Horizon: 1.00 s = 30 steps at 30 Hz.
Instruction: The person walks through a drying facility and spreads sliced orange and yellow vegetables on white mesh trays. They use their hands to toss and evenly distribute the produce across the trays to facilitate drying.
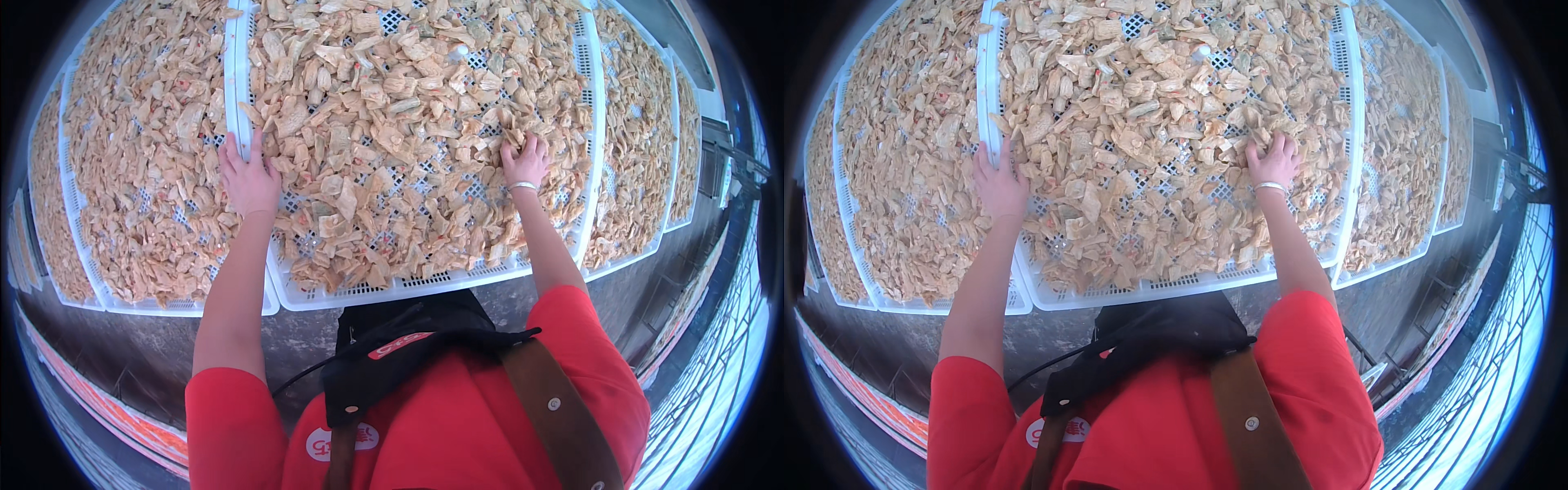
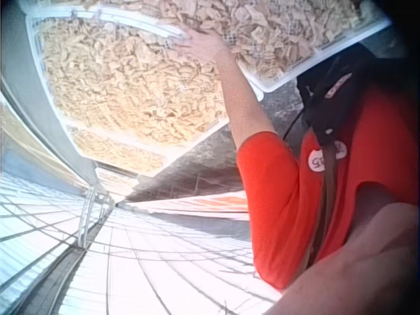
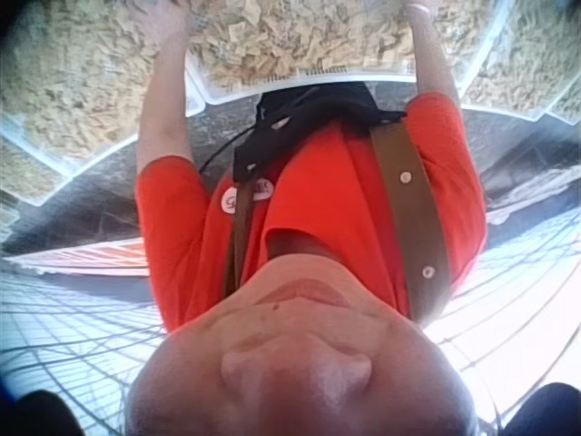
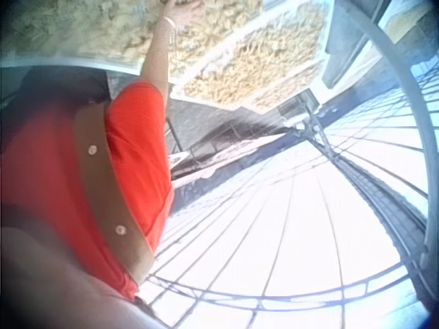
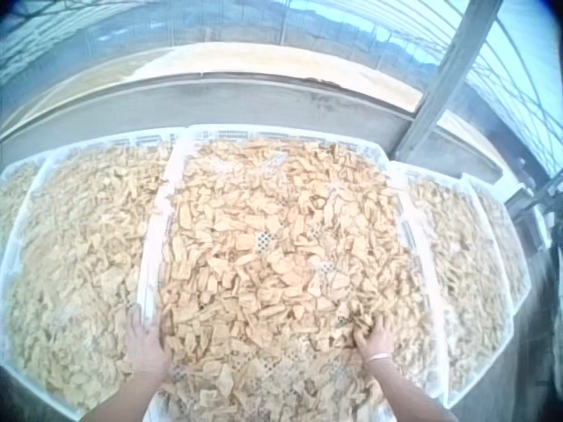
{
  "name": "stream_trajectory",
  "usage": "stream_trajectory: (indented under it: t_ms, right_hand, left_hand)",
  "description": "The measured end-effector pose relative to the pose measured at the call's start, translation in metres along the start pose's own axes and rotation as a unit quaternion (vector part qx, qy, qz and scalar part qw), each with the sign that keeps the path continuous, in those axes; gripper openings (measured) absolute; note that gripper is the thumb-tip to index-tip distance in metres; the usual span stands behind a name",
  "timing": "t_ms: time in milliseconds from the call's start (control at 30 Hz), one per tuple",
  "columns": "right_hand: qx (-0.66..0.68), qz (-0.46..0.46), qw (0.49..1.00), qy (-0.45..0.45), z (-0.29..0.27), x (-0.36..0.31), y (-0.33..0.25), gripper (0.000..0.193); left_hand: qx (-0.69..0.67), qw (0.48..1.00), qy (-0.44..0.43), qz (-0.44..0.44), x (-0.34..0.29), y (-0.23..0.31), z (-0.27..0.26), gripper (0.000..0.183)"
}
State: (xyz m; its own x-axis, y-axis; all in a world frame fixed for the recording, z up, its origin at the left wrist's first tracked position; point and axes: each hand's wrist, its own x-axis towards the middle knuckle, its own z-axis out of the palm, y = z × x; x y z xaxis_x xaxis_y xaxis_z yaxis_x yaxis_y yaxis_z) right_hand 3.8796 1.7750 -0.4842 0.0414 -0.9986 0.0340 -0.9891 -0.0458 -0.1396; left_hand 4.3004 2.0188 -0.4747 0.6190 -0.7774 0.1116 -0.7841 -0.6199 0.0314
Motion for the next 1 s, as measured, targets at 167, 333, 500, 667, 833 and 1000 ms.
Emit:
stream_trajectory:
  t_ms: [167,333,500,667,833,1000]
  right_hand:
    - [0.033,-0.304,0.94,-0.151,-0.037,-0.097,-0.106,0.065]
    - [0.116,-0.247,0.962,0.026,0.002,-0.003,-0.189,0.068]
    - [0.02,-0.301,0.951,-0.069,0.022,-0.037,-0.283,0.059]
    - [0.045,-0.508,0.841,-0.18,-0.006,-0.091,-0.17,0.045]
    - [-0.128,-0.174,0.976,-0.017,-0.016,-0.019,-0.009,0.048]
    - [-0.113,-0.049,0.99,-0.063,0.02,0.01,-0.011,0.072]
  left_hand:
    - [-0.011,1.0,-0.007,-0.018,-0.002,-0.008,-0.005,0.058]
    - [-0.044,0.999,0.006,0.0,-0.001,-0.004,0.002,0.056]
    - [-0.035,0.999,0.006,-0.003,-0.003,-0.004,0.003,0.059]
    - [-0.023,1.0,-0.005,-0.001,-0.005,-0.011,0.004,0.065]
    - [-0.032,0.999,-0.029,-0.003,-0.001,0.002,-0.005,0.064]
    - [-0.044,0.998,-0.029,-0.013,0.002,0.002,-0.004,0.066]
